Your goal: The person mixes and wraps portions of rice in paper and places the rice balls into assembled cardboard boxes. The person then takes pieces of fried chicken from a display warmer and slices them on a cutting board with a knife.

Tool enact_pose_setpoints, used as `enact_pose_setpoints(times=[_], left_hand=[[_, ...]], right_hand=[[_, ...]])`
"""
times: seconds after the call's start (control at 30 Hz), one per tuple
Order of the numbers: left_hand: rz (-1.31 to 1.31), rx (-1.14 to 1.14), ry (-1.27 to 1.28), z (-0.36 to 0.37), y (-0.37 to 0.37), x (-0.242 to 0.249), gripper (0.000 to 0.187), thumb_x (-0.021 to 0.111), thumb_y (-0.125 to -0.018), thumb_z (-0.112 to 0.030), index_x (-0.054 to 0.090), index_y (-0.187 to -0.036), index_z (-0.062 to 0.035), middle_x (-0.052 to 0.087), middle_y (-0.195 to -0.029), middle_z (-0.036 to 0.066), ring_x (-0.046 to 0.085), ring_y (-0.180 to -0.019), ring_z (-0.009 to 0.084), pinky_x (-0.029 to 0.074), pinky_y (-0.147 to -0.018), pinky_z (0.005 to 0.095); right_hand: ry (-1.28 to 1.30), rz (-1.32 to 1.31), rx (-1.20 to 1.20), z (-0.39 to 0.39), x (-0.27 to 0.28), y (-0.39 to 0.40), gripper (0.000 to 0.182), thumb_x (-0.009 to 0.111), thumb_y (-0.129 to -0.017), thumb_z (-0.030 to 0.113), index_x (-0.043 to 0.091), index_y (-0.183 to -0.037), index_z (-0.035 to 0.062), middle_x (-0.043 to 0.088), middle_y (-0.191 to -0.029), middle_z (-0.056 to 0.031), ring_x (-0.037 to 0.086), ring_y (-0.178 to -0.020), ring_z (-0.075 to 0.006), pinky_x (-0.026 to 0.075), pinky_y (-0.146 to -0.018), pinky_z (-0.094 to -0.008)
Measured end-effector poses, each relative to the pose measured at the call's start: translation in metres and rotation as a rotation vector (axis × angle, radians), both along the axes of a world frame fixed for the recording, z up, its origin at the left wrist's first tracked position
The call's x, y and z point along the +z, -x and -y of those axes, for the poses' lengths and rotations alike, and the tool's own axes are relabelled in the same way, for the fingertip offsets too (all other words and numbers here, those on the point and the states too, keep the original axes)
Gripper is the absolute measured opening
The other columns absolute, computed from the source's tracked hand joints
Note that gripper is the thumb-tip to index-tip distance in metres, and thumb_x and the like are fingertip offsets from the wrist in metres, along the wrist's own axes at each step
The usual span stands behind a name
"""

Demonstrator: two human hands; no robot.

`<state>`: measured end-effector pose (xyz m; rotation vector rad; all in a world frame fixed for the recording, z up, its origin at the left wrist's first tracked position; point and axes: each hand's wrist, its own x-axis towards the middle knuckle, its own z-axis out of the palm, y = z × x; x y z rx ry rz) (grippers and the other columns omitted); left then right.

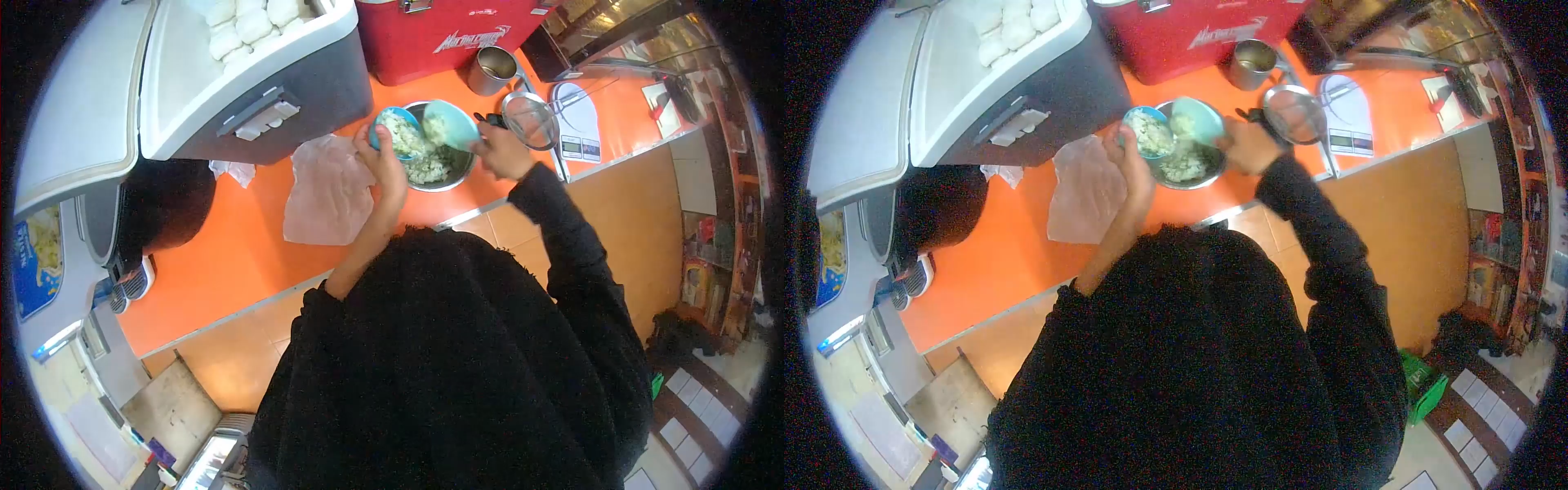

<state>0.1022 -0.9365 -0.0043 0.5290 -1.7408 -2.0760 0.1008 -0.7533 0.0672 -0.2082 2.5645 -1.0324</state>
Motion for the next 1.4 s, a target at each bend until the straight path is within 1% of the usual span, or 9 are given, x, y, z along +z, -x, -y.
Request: enact_pose_setpoints(times=[0.03, 0.07, 0.17, 0.43, 0.63, 0.7, 0.87, 0.93, 1.4], left_hand=[[0.051, -0.019, 0.021, -0.009, -0.004, 0.010, 0.054, 0.047, -0.084, -0.043, 0.035, -0.111, 0.0018, 0.036, -0.108, 0.015, 0.038, -0.100, 0.0226, 0.030, -0.089, 0.0335], [0.073, -0.022, -0.065, -0.016, -0.002, 0.003, 0.053, 0.046, -0.084, -0.043, 0.035, -0.112, 0.0018, 0.036, -0.108, 0.015, 0.037, -0.102, 0.0232, 0.029, -0.089, 0.0337], [0.129, -0.035, -0.233, -0.026, -0.001, -0.008, 0.054, 0.043, -0.085, -0.045, 0.035, -0.112, 0.0017, 0.036, -0.109, 0.015, 0.036, -0.103, 0.0233, 0.030, -0.089, 0.0341], [0.108, -0.131, -0.167, -0.002, 0.009, -0.016, 0.056, 0.042, -0.084, -0.050, 0.037, -0.108, 0.0004, 0.034, -0.107, 0.013, 0.036, -0.101, 0.0222, 0.029, -0.088, 0.0342], [0.049, -0.105, -0.158, -0.005, 0.003, -0.012, 0.049, 0.044, -0.085, -0.045, 0.038, -0.105, -0.0007, 0.039, -0.100, 0.010, 0.040, -0.094, 0.0189, 0.032, -0.084, 0.0316], [0.000, -0.134, -0.205, 0.009, 0.011, -0.020, 0.048, 0.044, -0.085, -0.044, 0.038, -0.106, -0.0010, 0.040, -0.099, 0.009, 0.040, -0.093, 0.0178, 0.032, -0.084, 0.0309], [-0.097, -0.137, -0.134, 0.012, 0.021, -0.038, 0.047, 0.047, -0.083, -0.043, 0.040, -0.104, -0.0012, 0.042, -0.099, 0.010, 0.041, -0.093, 0.0188, 0.033, -0.083, 0.0318], [-0.125, -0.109, 0.275, 0.010, 0.024, -0.045, 0.051, 0.049, -0.080, -0.047, 0.043, -0.101, -0.0008, 0.042, -0.098, 0.013, 0.042, -0.092, 0.0229, 0.032, -0.083, 0.0351], [-0.098, 0.089, 0.411, -0.011, 0.019, -0.030, 0.064, 0.043, -0.077, -0.059, 0.043, -0.097, 0.0014, 0.042, -0.095, 0.016, 0.039, -0.094, 0.0307, 0.028, -0.084, 0.0422]], right_hand=[[-0.294, -0.370, 0.019, 0.012, -0.016, -0.008, 0.024, 0.051, -0.079, 0.022, 0.045, -0.092, 0.0025, 0.055, -0.059, -0.0162, 0.057, -0.049, -0.0287, 0.044, -0.041, -0.0407], [-0.389, -0.282, -0.042, 0.036, -0.014, -0.022, 0.023, 0.049, -0.079, 0.019, 0.041, -0.095, 0.0032, 0.058, -0.068, -0.0206, 0.057, -0.056, -0.0358, 0.043, -0.047, -0.0487], [-0.510, -0.485, -0.057, 0.080, -0.028, -0.058, 0.021, 0.044, -0.075, 0.008, 0.038, -0.094, 0.0048, 0.053, -0.073, -0.0166, 0.059, -0.056, -0.0322, 0.047, -0.045, -0.0397], [-0.296, -0.377, -0.042, 0.031, 0.027, -0.027, 0.021, 0.048, -0.080, 0.020, 0.040, -0.089, 0.0030, 0.054, -0.060, -0.0223, 0.055, -0.057, -0.0398, 0.045, -0.051, -0.0467], [-0.324, -0.264, 0.137, 0.027, 0.018, -0.009, 0.025, 0.049, -0.080, 0.022, 0.043, -0.094, 0.0018, 0.054, -0.061, -0.0216, 0.055, -0.057, -0.0380, 0.043, -0.052, -0.0471], [-0.147, -0.264, 0.066, 0.000, 0.034, 0.010, 0.022, 0.047, -0.079, 0.023, 0.053, -0.079, 0.0021, 0.054, -0.062, -0.0174, 0.053, -0.055, -0.0361, 0.040, -0.052, -0.0457], [-0.753, -0.099, 0.319, 0.016, -0.026, 0.047, 0.021, 0.045, -0.076, 0.017, 0.060, -0.081, 0.0038, 0.061, -0.079, -0.0167, 0.061, -0.072, -0.0316, 0.048, -0.062, -0.0406], [-0.875, -0.112, 0.322, 0.037, -0.063, 0.050, 0.022, 0.044, -0.075, 0.014, 0.062, -0.081, 0.0032, 0.062, -0.084, -0.0152, 0.062, -0.077, -0.0270, 0.050, -0.066, -0.0383], [-0.528, 0.101, 0.301, 0.059, -0.054, -0.002, 0.026, 0.043, -0.074, 0.011, 0.052, -0.092, -0.0046, 0.057, -0.084, -0.0265, 0.059, -0.080, -0.0356, 0.046, -0.071, -0.0430]])
